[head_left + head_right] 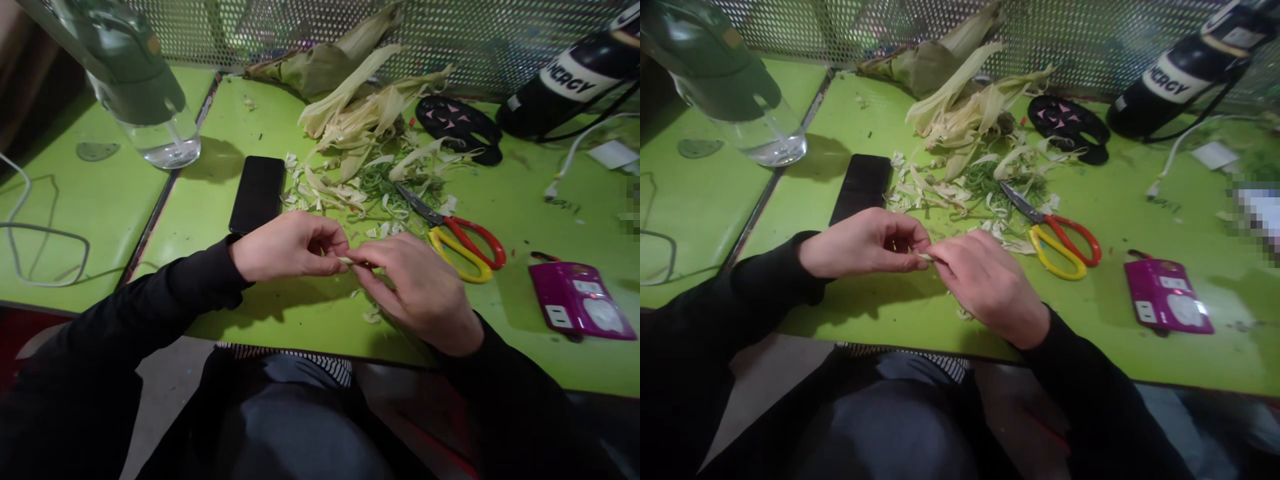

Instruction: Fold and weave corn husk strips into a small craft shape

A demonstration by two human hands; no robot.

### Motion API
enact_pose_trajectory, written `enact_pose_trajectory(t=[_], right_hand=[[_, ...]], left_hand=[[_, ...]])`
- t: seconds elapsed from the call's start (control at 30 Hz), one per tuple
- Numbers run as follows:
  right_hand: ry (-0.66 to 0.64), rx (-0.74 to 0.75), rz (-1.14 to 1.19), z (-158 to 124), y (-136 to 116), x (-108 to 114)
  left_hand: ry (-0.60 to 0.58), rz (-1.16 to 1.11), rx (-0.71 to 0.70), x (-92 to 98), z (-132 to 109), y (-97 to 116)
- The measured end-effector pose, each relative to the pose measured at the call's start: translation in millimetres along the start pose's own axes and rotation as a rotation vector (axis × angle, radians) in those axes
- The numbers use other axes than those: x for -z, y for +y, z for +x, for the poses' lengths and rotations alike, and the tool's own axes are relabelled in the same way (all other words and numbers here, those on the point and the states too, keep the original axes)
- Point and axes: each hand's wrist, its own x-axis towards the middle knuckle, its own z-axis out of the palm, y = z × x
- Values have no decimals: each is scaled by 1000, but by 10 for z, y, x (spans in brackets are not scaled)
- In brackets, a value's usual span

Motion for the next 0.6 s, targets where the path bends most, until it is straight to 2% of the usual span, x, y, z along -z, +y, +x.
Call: enact_pose_trajectory(t=[0.13,0.27,0.37,0.6], right_hand=[[9,14,10,-5,18,-1],[-1,16,-43,-36,15,3],[4,28,-102,-48,-2,2],[32,10,-141,-14,-10,-10]], left_hand=[[-58,-145,52,11,26,-33],[-100,-142,63,32,43,-46],[-70,37,25,37,27,-18],[167,708,-209,-101,-38,-31]])
